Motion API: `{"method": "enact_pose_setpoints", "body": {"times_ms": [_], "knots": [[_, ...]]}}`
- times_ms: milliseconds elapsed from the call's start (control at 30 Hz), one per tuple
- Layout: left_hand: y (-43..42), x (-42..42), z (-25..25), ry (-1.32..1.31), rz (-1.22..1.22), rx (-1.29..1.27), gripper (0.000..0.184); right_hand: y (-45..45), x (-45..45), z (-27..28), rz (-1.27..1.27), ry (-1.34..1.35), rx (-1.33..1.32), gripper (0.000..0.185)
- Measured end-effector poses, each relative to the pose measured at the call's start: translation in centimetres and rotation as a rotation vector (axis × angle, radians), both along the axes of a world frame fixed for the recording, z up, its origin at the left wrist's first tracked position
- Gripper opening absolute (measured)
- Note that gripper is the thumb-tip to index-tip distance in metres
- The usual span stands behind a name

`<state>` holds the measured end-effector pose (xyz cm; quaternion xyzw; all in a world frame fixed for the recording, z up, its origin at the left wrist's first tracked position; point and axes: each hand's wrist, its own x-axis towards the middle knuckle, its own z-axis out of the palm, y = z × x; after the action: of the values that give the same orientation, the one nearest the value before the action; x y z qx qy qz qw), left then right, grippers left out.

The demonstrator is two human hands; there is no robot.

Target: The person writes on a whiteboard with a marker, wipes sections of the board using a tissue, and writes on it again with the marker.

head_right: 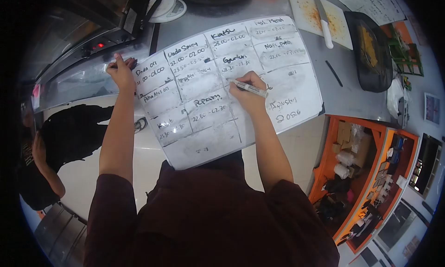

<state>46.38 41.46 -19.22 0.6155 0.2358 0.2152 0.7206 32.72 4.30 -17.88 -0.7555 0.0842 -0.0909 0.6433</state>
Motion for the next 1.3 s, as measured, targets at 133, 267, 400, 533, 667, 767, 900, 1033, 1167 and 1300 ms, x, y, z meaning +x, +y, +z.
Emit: {"method": "enact_pose_setpoints", "body": {"times_ms": [133,267,400,533,667,767,900,1033,1167,1300], "knots": [[2.7,-1.0,-1.4,-0.013,-0.308,0.224,0.042,0.3,0.1,0.5,0.019,-0.003,0.013,0.024],[1.6,-1.8,-1.4,-0.145,-0.331,0.332,0.037,0.3,0.2,0.4,0.030,0.016,0.001,0.023],[0.8,-2.1,-1.3,-0.163,-0.268,0.426,0.038,0.4,0.3,1.0,0.027,0.020,-0.031,0.023],[0.7,-2.3,-0.9,-0.180,-0.227,0.411,0.037,0.3,0.3,0.5,0.012,0.023,-0.061,0.023],[0.9,-2.6,-0.7,-0.156,-0.198,0.454,0.038,0.5,0.2,0.8,0.011,0.047,-0.056,0.022],[0.7,-2.4,-0.5,-0.148,-0.193,0.467,0.038,0.6,0.3,1.0,0.006,0.035,-0.044,0.022],[0.6,-2.5,-0.4,-0.139,-0.187,0.468,0.038,0.6,0.2,1.0,0.004,0.039,-0.035,0.021],[0.8,-2.4,-1.0,-0.180,-0.190,0.421,0.037,0.5,0.3,0.8,0.006,0.050,-0.049,0.022],[1.0,-2.4,-1.1,-0.163,-0.189,0.449,0.036,0.7,0.2,1.1,-0.003,0.043,-0.028,0.022],[0.8,-2.4,-0.7,-0.141,-0.186,0.446,0.035,0.7,0.3,1.2,0.007,0.052,-0.063,0.022]]}}
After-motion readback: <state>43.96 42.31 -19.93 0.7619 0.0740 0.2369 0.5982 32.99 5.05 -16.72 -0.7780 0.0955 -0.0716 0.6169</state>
